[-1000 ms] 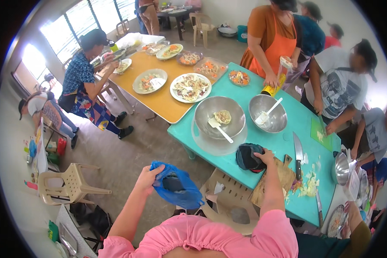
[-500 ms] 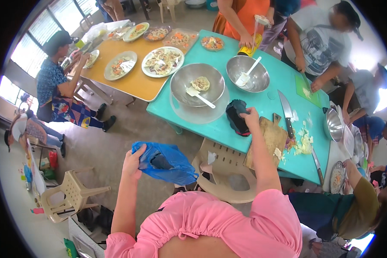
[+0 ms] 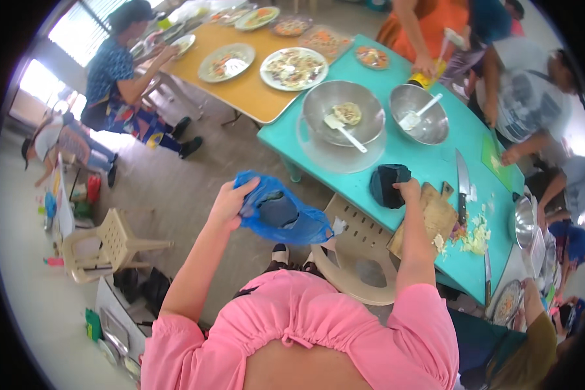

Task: The person scoops a filling mixture from a metal bowl into a tortilla held in the left hand using a white spatula. After filling, the person folds the tortilla and places it on a plate. The person then cleans the workspace by gathering vegetable scraps from a cutting board and table into a blue plastic bag.

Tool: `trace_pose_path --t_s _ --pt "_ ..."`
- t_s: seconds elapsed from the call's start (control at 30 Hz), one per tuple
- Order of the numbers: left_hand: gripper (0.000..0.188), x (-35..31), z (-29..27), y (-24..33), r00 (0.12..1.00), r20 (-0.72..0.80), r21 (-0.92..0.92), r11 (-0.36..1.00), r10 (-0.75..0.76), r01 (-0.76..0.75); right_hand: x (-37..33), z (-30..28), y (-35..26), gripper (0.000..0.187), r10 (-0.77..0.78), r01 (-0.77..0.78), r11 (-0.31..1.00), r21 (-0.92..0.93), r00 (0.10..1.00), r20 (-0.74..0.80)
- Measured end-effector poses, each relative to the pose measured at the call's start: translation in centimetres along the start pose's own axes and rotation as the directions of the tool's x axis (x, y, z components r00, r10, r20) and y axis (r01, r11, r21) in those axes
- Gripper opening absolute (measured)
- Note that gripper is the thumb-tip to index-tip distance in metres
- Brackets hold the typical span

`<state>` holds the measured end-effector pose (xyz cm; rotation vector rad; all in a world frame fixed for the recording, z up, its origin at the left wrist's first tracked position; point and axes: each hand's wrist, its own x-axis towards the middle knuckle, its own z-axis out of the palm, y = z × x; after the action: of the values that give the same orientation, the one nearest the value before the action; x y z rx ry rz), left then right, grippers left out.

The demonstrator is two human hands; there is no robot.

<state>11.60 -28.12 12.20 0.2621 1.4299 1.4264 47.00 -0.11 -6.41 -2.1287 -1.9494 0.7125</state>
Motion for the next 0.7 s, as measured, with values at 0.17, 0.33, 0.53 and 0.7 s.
trace_pose_path --t_s 0.17,0.33,0.53,0.7 --pt "0.018 0.4 1.1 0.4 0.997 0.073 -0.039 0.999 0.006 -0.004 -5.1 1.8 -0.2 0.035 -0.014 0.075 0.722 0.688 0.995 -0.094" --pt "0.016 1.0 2.5 0.8 0.997 0.078 -0.084 0.996 -0.009 0.016 -16.2 -4.7 -9.7 0.04 -0.224 0.015 0.17 0.985 0.974 0.024" --pt "0.015 0.7 6.1 2.9 0.974 0.224 -0.128 0.99 -0.022 0.051 -22.7 -1.8 -16.5 0.039 -0.597 0.549 0.252 0.797 0.736 -0.319" --pt "0.017 0.7 5.3 3.4 0.962 0.274 -0.058 0.998 0.015 0.001 -23.1 -1.4 -18.0 0.045 -0.82 0.396 0.51 0.764 0.492 0.292"
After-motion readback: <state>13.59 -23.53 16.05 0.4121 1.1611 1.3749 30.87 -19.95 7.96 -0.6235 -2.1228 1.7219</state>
